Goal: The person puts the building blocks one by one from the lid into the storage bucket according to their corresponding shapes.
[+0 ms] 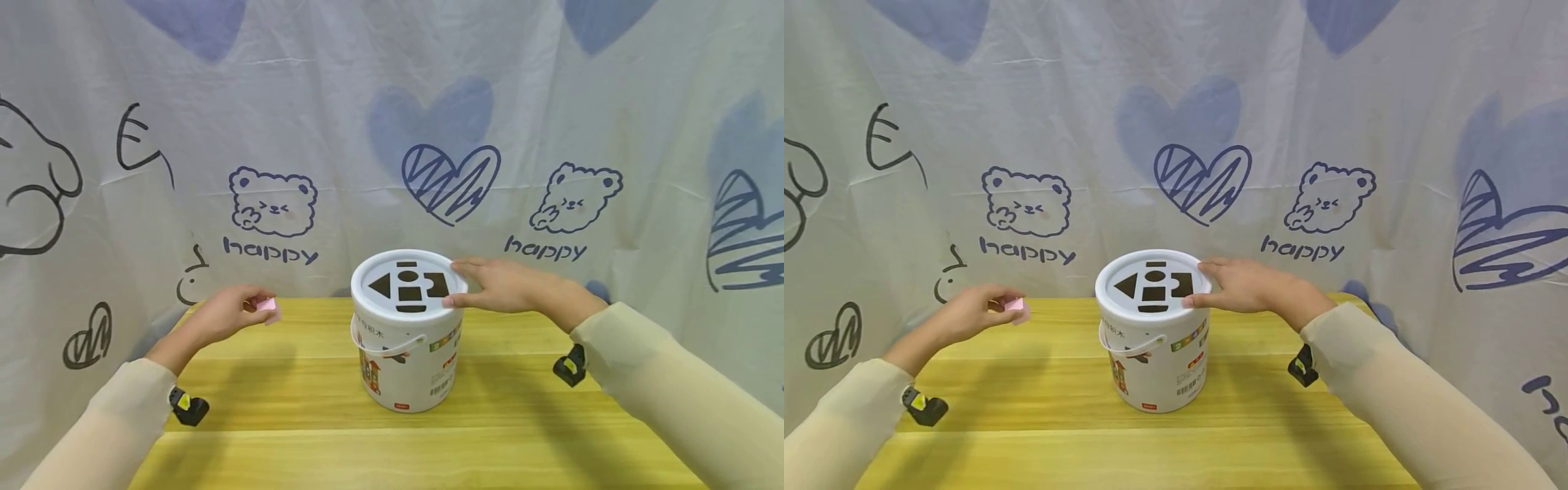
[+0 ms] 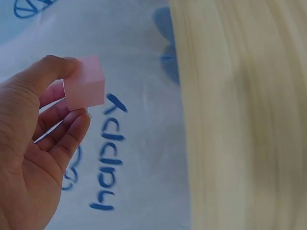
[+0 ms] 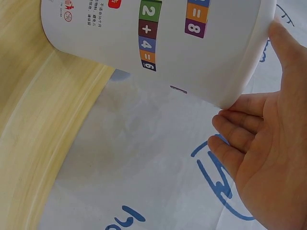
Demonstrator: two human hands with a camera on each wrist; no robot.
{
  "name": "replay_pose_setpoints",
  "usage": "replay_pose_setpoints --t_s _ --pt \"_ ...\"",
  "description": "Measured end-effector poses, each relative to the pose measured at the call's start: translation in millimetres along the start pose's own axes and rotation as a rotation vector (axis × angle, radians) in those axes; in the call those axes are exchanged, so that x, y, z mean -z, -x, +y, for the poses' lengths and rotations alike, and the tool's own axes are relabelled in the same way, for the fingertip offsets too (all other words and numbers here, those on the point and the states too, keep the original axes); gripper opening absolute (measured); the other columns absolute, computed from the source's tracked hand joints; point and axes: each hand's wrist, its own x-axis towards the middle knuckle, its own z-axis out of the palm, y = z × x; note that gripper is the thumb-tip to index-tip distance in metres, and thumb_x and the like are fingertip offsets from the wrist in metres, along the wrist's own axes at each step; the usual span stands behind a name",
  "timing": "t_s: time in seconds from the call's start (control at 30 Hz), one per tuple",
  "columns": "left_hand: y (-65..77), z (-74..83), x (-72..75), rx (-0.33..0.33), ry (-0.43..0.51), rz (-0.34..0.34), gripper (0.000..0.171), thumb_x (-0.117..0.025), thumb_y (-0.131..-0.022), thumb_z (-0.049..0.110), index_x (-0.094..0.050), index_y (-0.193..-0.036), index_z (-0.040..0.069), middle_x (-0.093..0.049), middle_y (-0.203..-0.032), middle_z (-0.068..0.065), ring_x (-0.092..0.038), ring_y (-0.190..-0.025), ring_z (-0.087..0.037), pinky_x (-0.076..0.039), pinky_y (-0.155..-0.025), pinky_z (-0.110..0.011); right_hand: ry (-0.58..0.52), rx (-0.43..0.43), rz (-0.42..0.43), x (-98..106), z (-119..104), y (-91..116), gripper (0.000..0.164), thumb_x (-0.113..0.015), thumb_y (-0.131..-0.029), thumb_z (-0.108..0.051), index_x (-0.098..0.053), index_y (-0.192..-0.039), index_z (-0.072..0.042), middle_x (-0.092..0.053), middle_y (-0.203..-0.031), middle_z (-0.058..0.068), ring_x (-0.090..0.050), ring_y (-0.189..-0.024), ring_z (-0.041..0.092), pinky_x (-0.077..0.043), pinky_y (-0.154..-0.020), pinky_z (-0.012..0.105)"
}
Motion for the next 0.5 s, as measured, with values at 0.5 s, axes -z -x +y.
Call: replay_pose_setpoints --t_s 0.5 --pt "-16.5 68.9 32.9 -0.178 -0.064 0.074 0.030 -0.068 -0.094 0.024 -0.071 -0.117 0.005 -0.065 -0.095 -0.001 -0.059 -0.081 -0.015 -0.053 -0.068 -0.031 0.021 0.012 0.003 1.2 0.4 -0.5 0.106 -0.041 -0.080 -0.084 -0.030 -0.154 -0.009 -0.029 -0.157 0.013 -0.031 -0.140 0.039 -0.025 -0.112 0.059"
